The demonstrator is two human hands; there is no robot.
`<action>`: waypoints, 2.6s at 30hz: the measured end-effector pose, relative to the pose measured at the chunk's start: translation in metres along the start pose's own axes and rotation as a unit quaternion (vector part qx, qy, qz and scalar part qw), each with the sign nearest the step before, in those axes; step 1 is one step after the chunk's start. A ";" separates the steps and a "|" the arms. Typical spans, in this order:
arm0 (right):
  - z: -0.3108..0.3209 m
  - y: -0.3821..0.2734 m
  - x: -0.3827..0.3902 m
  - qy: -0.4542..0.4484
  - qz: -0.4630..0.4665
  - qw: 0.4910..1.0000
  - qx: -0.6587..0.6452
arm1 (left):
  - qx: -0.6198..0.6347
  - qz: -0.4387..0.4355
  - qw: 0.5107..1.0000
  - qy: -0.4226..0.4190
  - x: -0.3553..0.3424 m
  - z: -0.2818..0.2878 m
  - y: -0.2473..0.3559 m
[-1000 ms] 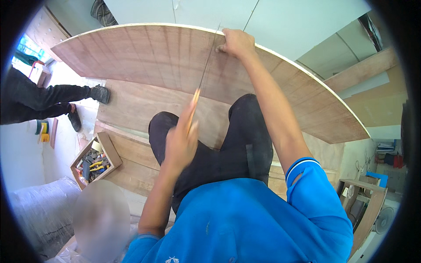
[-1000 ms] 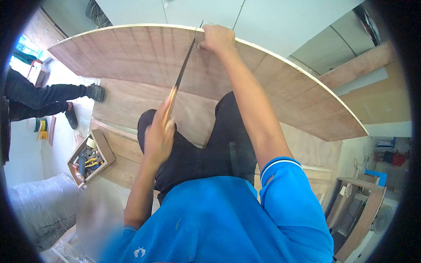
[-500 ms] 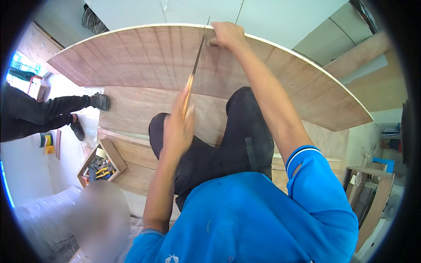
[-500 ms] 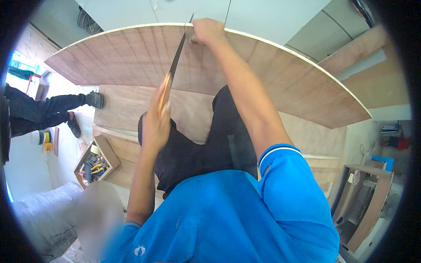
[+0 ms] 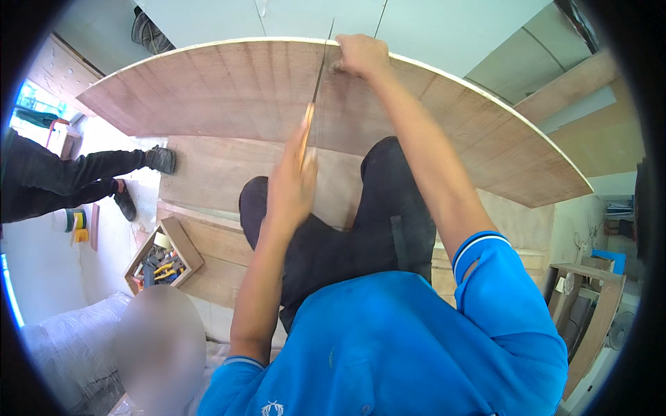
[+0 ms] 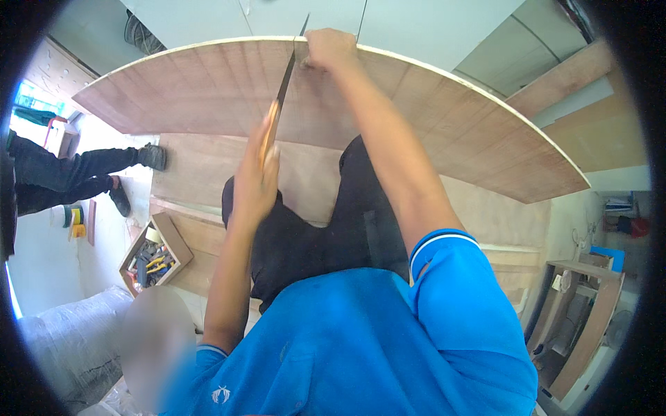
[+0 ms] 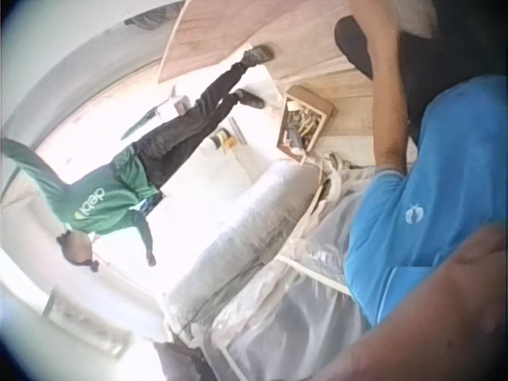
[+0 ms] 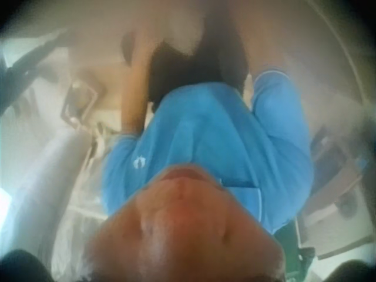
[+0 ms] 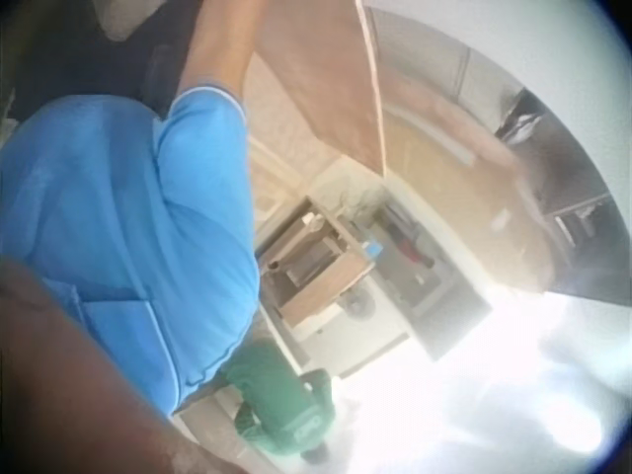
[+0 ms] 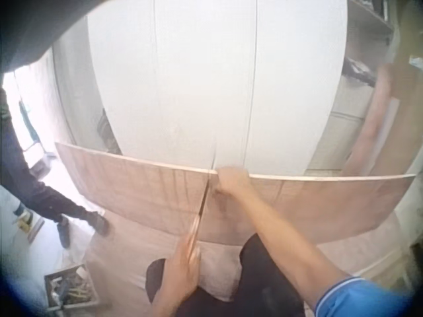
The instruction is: The person measures and marks a large plywood sheet on the floor using a tape measure and pencil, then uses a hand saw to cut along the marked line. The person sits on the floor during the task.
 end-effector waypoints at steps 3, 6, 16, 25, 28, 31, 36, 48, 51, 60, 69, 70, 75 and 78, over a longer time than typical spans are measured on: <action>0.005 -0.001 0.004 -0.028 -0.018 0.999 -0.007 | 0.007 0.008 1.000 -0.013 0.075 0.031 -0.010; 0.007 -0.002 0.008 -0.016 -0.019 1.000 -0.007 | 0.003 0.020 0.999 -0.029 0.065 0.026 -0.011; 0.000 -0.002 0.002 -0.030 -0.026 0.999 0.001 | 0.034 -0.038 0.999 -0.001 -0.001 0.001 -0.005; 0.003 -0.024 -0.002 -0.016 -0.009 1.000 0.000 | 0.058 -0.033 0.997 0.039 -0.070 -0.026 -0.023; -0.006 -0.023 -0.020 -0.004 0.009 1.000 0.000 | 0.065 -0.043 0.995 0.066 -0.094 -0.029 -0.030; 0.007 -0.013 -0.002 -0.041 -0.002 0.999 -0.010 | 0.059 -0.068 0.995 0.042 -0.036 -0.018 -0.017; 0.007 -0.006 0.005 -0.035 -0.025 0.999 0.000 | 0.035 0.048 0.997 -0.043 0.083 0.021 -0.020; -0.009 0.009 -0.013 -0.008 -0.007 0.999 0.033 | 0.145 -0.019 0.989 -0.033 0.015 0.001 -0.005; -0.005 0.000 -0.003 -0.050 -0.024 0.998 0.023 | 0.092 0.090 0.989 -0.076 0.077 0.022 -0.029; 0.003 -0.014 -0.019 -0.024 -0.012 0.999 0.031 | 0.079 0.027 0.996 -0.011 -0.086 -0.003 -0.007; -0.003 -0.003 -0.002 -0.046 -0.043 0.998 0.019 | 0.108 0.099 0.986 -0.073 0.085 0.028 -0.036; -0.004 -0.005 -0.003 -0.038 -0.042 0.998 0.026 | 0.092 0.069 0.992 -0.044 0.059 0.015 -0.041; 0.004 -0.029 -0.012 -0.032 -0.004 0.998 0.045 | 0.110 -0.011 0.993 0.032 -0.108 -0.021 -0.025; 0.005 -0.017 -0.004 -0.042 -0.017 0.998 0.044 | 0.114 -0.005 0.993 0.004 -0.048 -0.014 -0.025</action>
Point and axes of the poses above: each hand's wrist, its own x-axis away from the middle knuckle, its own z-axis out of the back of the hand, y = z × x, the point moved 6 cm from there along -x, towards the middle knuckle, and after that the axes turned 9 degrees about z, right-handed, at the moved point
